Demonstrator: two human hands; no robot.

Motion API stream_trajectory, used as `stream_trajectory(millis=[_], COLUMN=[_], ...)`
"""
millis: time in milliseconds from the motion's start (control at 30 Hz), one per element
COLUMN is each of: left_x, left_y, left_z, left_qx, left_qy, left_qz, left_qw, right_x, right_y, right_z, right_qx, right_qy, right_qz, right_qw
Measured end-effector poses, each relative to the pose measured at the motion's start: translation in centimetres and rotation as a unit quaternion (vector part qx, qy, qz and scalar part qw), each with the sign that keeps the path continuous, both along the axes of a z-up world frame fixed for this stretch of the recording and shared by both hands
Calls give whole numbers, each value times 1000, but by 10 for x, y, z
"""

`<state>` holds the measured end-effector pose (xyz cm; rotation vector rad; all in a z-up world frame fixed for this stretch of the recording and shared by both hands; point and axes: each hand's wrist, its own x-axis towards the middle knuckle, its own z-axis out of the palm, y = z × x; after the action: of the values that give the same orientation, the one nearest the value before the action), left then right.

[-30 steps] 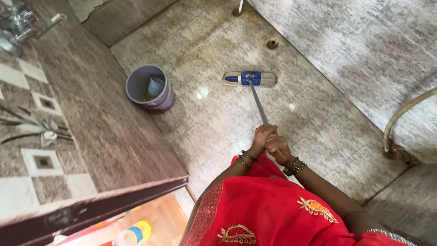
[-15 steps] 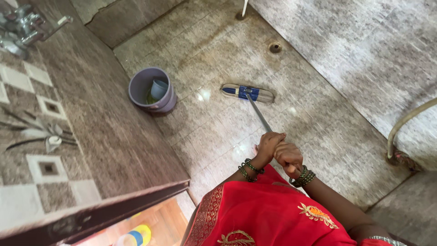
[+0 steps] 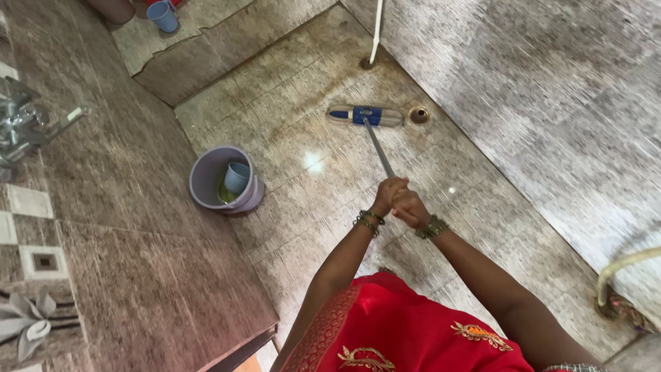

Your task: The person mops the tiled bathroom floor using a flat mop, moving it back and forth across the surface. They work around a bucket and a drain, covering the area near the sink and the doorway.

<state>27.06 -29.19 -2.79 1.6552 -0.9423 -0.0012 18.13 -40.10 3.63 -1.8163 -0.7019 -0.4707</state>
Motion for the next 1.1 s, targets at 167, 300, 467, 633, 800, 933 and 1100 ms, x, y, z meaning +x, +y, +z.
stream_trajectory(millis=[167, 300, 467, 633, 800, 933, 1100], left_x=[69, 60, 10, -45, -110, -172, -244], left_y=[-2, 19, 44, 64, 100, 123, 154], left_z=[2, -4, -11, -13, -17, -19, -1], left_qx=[-20, -84, -90, -124, -60, -44, 0], left_qy=[-88, 383, 372, 411, -65, -90, 4], left_qz=[-28, -54, -20, -32, 64, 109, 107], left_qw=[996, 918, 924, 903, 994, 989, 994], right_x=[68, 70, 21, -34, -103, -157, -227], right_y=[-2, 24, 49, 72, 110, 137, 174], right_z=[-35, -55, -56, -28, 5, 25, 71], right_qx=[-5, -33, -60, -44, 2, 31, 48], right_qy=[49, 96, 35, 46, 51, 44, 13], right_qz=[-2, 18, 22, 36, 34, 19, 22], right_qw=[999, 995, 997, 997, 998, 998, 999])
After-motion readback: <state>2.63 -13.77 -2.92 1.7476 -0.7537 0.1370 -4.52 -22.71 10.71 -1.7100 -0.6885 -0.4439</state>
